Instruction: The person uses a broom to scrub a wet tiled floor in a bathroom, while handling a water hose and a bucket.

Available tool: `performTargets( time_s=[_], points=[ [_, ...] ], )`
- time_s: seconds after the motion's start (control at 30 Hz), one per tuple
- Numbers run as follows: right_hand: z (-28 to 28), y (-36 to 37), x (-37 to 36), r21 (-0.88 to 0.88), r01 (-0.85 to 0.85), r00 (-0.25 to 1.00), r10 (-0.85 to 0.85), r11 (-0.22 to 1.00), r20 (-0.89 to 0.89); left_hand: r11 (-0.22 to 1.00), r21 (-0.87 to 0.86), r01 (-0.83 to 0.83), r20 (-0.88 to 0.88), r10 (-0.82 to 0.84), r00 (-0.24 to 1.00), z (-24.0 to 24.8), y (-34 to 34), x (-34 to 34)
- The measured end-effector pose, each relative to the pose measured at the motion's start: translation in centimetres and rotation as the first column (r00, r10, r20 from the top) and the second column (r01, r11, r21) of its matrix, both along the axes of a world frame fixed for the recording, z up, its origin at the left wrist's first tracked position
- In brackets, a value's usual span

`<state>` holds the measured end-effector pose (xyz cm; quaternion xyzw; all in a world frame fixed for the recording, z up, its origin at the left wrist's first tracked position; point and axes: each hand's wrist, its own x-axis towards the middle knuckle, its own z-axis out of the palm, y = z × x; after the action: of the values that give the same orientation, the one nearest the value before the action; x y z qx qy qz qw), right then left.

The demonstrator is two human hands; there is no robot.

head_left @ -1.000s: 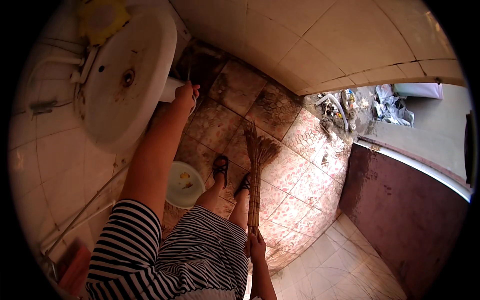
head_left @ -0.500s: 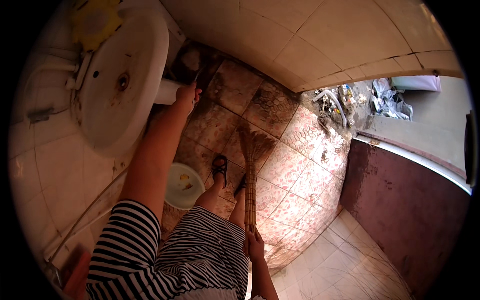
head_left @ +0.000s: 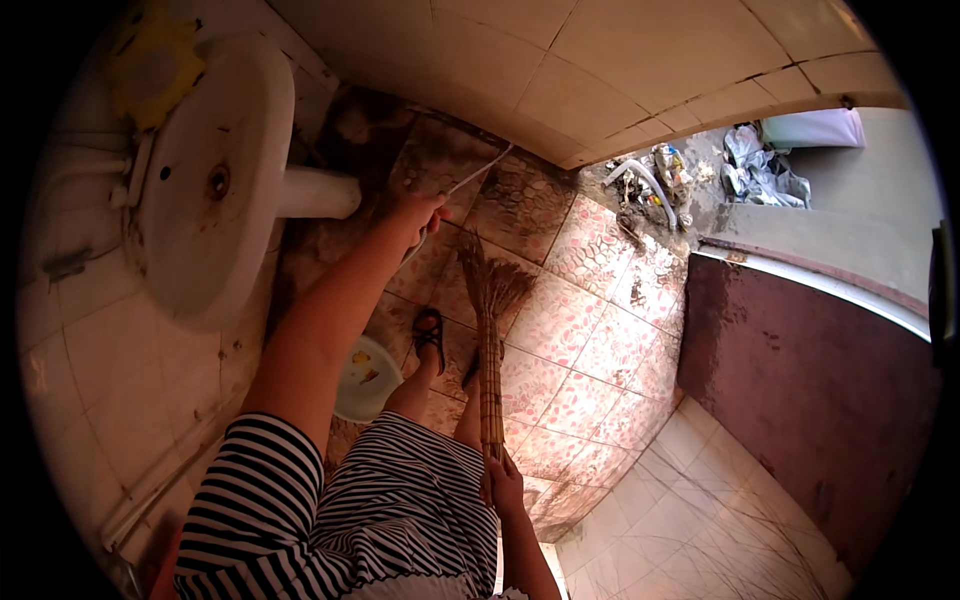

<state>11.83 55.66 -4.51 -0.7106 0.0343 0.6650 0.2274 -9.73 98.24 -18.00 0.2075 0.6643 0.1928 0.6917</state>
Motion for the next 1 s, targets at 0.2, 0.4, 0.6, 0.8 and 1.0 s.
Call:
performTargets(
  time_s=[0.2, 0.4, 0.6, 0.8, 1.0],
  points=[
    [0.4, 0.2, 0.1, -0.010, 0.029, 1.000, -0.030, 1.000, -0.006, 0.958, 0.035, -0.285, -0.076, 0.287, 0.955, -4.3, 0.8, -5.7],
    [0.8, 0.1, 0.8, -0.025, 0.025, 1.000, -0.025, 0.999, 0.010, 0.918, 0.012, -0.396, -0.131, 0.394, 0.910, -3.4, 0.0, -6.4],
    [0.9, -0.9, 1.5, -0.028, 0.020, 0.999, -0.019, 0.999, 0.033, 0.996, -0.052, 0.076, -0.015, -0.077, 0.997, -3.9, -3.2, 1.0],
    [1.6, -0.7, 1.7, -0.095, -0.006, 0.999, 0.011, 0.995, 0.046, 0.946, -0.180, 0.271, -0.138, -0.297, 0.945, -2.9, -6.6, 6.3],
    [0.3, -2.8, 2.4, -0.111, -0.002, 0.995, 0.013, 0.994, 0.095, 0.996, 0.021, -0.088, -0.105, 0.090, 0.990, -4.2, -6.9, 3.0]
  ],
)
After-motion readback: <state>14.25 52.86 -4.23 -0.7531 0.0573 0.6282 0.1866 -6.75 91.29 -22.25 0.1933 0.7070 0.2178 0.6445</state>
